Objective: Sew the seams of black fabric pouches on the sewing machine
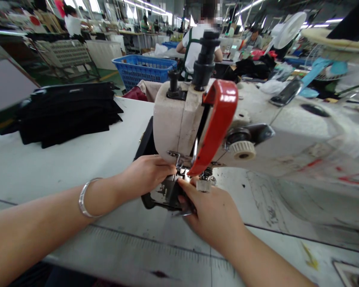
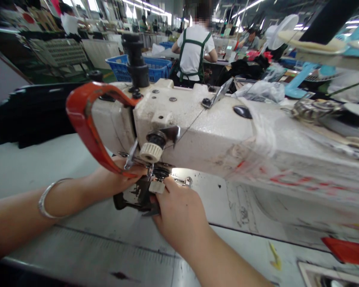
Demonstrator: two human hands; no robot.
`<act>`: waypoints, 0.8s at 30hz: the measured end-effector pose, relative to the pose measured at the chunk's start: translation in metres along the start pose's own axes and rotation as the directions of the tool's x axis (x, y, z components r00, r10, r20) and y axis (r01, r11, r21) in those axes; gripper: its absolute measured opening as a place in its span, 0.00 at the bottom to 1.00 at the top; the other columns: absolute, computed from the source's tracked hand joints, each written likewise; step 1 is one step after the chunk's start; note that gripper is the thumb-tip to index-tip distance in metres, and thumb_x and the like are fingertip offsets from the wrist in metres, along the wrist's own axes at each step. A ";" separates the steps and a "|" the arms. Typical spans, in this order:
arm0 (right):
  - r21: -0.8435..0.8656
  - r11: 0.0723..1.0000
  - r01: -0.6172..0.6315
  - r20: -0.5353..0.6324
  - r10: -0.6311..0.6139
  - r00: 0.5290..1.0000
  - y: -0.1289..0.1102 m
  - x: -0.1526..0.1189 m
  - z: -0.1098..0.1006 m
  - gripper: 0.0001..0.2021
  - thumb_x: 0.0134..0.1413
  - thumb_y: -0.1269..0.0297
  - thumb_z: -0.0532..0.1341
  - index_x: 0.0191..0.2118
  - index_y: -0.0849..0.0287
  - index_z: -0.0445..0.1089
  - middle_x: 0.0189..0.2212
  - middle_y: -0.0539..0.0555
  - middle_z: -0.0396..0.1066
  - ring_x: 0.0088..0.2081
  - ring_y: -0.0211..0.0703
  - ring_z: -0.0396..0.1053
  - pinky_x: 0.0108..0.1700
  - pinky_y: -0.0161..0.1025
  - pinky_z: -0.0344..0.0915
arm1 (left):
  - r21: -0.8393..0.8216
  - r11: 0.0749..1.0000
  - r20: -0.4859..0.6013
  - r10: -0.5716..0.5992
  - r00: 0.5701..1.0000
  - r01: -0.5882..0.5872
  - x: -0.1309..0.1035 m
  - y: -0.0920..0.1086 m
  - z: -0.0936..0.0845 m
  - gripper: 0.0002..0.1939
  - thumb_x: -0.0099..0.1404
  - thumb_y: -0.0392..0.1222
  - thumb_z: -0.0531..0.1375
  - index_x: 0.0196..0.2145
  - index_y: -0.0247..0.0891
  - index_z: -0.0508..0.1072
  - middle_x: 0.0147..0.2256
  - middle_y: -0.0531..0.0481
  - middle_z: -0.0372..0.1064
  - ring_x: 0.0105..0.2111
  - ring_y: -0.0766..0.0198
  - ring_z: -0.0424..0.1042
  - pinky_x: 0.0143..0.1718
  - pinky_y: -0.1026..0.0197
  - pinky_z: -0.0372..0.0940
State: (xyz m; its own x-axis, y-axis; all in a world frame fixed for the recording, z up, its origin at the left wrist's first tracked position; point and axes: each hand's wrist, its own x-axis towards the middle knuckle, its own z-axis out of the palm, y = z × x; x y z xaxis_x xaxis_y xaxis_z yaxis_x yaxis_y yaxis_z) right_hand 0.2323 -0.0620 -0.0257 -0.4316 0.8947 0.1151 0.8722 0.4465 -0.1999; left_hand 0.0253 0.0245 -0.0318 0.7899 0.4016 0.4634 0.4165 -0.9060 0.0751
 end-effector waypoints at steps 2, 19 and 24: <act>-0.004 1.000 -0.005 0.003 0.005 1.000 0.000 0.000 0.000 0.20 0.60 0.67 0.54 0.56 0.57 0.69 0.46 0.57 0.75 0.33 0.52 0.75 0.29 0.46 0.70 | 0.024 1.000 0.002 -0.006 1.000 0.006 0.001 0.001 0.000 0.15 0.71 0.29 0.48 0.39 0.36 0.75 0.36 0.49 0.76 0.38 0.62 0.76 0.41 0.62 0.71; 0.018 1.000 -0.003 0.068 0.002 0.998 0.002 -0.003 -0.007 0.23 0.57 0.68 0.57 0.59 0.55 0.66 0.44 0.56 0.75 0.35 0.51 0.75 0.31 0.45 0.70 | 0.179 0.978 0.292 -0.155 0.944 0.105 0.009 0.044 -0.026 0.13 0.67 0.33 0.52 0.37 0.35 0.78 0.39 0.43 0.74 0.42 0.54 0.71 0.48 0.52 0.66; 0.035 0.999 -0.005 0.063 0.003 0.998 0.003 -0.005 -0.007 0.22 0.58 0.67 0.58 0.58 0.56 0.67 0.44 0.57 0.75 0.35 0.51 0.75 0.31 0.45 0.69 | 0.041 0.990 0.307 -0.138 0.942 0.132 0.006 0.011 -0.033 0.18 0.69 0.35 0.50 0.47 0.38 0.77 0.43 0.45 0.75 0.43 0.56 0.72 0.48 0.56 0.68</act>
State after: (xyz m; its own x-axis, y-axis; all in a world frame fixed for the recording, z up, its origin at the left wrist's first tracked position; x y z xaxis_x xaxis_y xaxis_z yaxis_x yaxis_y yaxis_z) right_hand 0.2386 -0.0649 -0.0203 -0.4430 0.8949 0.0532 0.8656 0.4424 -0.2345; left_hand 0.0203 0.0123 0.0006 0.8243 0.5445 0.1551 0.5353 -0.8388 0.0994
